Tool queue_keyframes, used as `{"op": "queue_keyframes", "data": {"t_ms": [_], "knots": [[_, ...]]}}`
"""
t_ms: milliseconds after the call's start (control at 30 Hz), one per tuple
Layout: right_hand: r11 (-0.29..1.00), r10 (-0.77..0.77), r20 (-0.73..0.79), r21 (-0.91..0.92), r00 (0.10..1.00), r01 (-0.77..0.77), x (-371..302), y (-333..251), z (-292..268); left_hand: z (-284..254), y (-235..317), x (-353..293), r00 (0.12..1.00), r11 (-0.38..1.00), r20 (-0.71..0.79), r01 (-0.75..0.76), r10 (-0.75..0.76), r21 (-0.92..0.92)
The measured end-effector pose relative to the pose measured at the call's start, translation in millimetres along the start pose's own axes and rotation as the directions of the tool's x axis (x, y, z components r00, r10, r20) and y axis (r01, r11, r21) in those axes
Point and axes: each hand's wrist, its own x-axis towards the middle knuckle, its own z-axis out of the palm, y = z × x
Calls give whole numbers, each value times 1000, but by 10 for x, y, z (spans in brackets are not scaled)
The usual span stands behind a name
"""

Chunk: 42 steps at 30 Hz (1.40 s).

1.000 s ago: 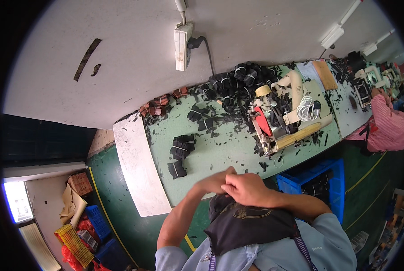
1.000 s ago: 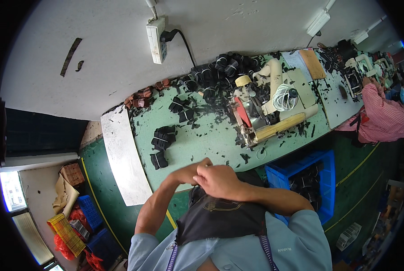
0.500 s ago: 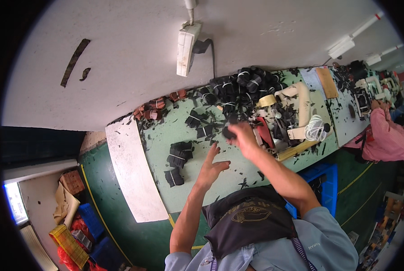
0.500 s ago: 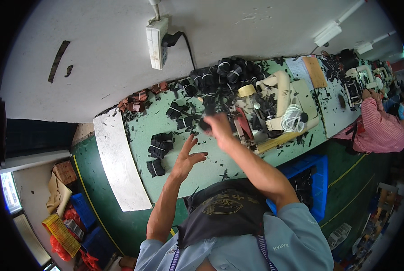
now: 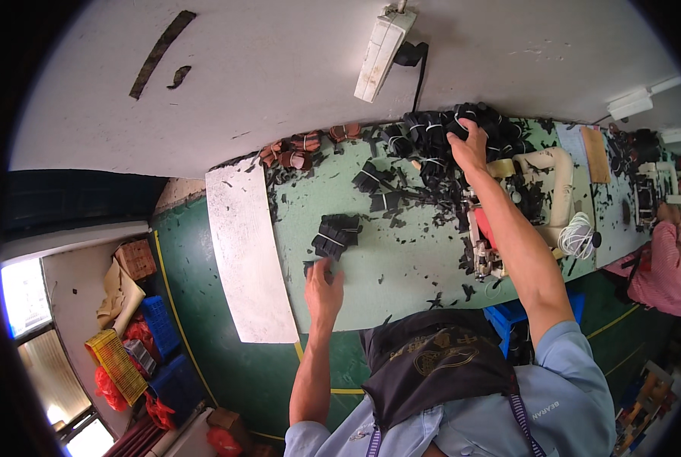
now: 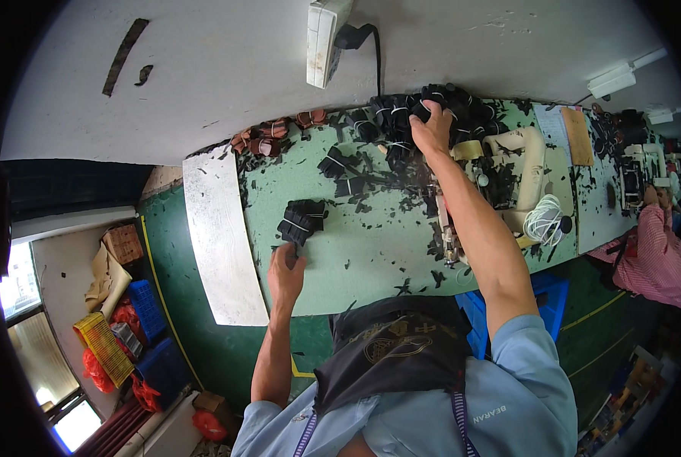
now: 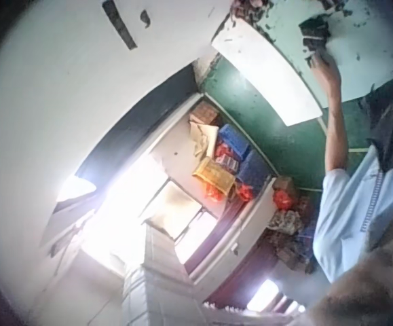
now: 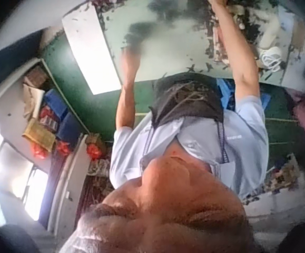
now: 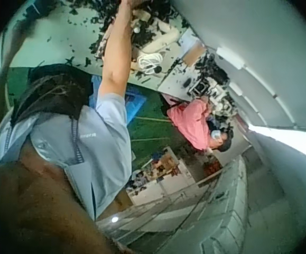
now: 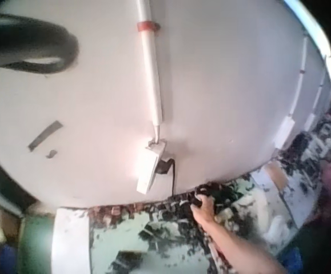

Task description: The person stitches black leather or synthetic shoe upper components together using a sewing machine and thread.

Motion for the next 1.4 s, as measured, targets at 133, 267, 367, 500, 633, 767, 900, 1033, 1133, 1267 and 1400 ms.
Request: {"op": "queue_keyframes", "data": {"t_ms": [133, 267, 367, 500, 633, 767, 900, 1033, 1133, 1267, 1400], "knots": [[998, -32, -117, -57, 993, 26, -271, 3, -61, 46, 106, 246, 969, 960, -192, -104, 157, 260], [956, -240, -117, 146, 964, 255, -910, -10, 17, 189, 35, 520, 938, 893, -228, -145, 261, 426], [910, -189, 193, 403, 963, 98, -1637, 13, -36, 204, 201, 541, 967, 922, -180, -102, 179, 374], [922, -234, 548, 387, 803, 4, -2419, -97, -207, 222, 314, 203, 996, 978, 71, 76, -63, -194], [889, -429, 341, 323, 836, 325, -2863, -218, -281, 446, 451, -262, 808, 522, 558, 400, 187, -753], [885, -462, 492, 202, 738, 420, -2869, -156, -512, 344, 519, -440, 695, 566, 686, 485, 214, -667], [813, -545, 586, 197, 599, 547, -2781, -85, -698, 328, 561, -610, 602, 636, 776, 528, 187, -563], [666, -668, 564, 162, 486, 728, -2850, -120, -884, 247, 611, -673, 501, 593, 838, 615, 215, -520], [644, -701, 534, 190, 473, 741, -2917, -153, -949, 187, 732, -640, 406, 551, 869, 673, 283, -494], [749, -660, 404, 416, 634, 515, -2988, -154, -891, 309, 664, -647, 403, 618, 878, 629, 260, -472], [819, -464, 500, 557, 731, 139, -3084, -105, -862, 416, 623, -659, 464, 706, 868, 555, 178, -441]]}}
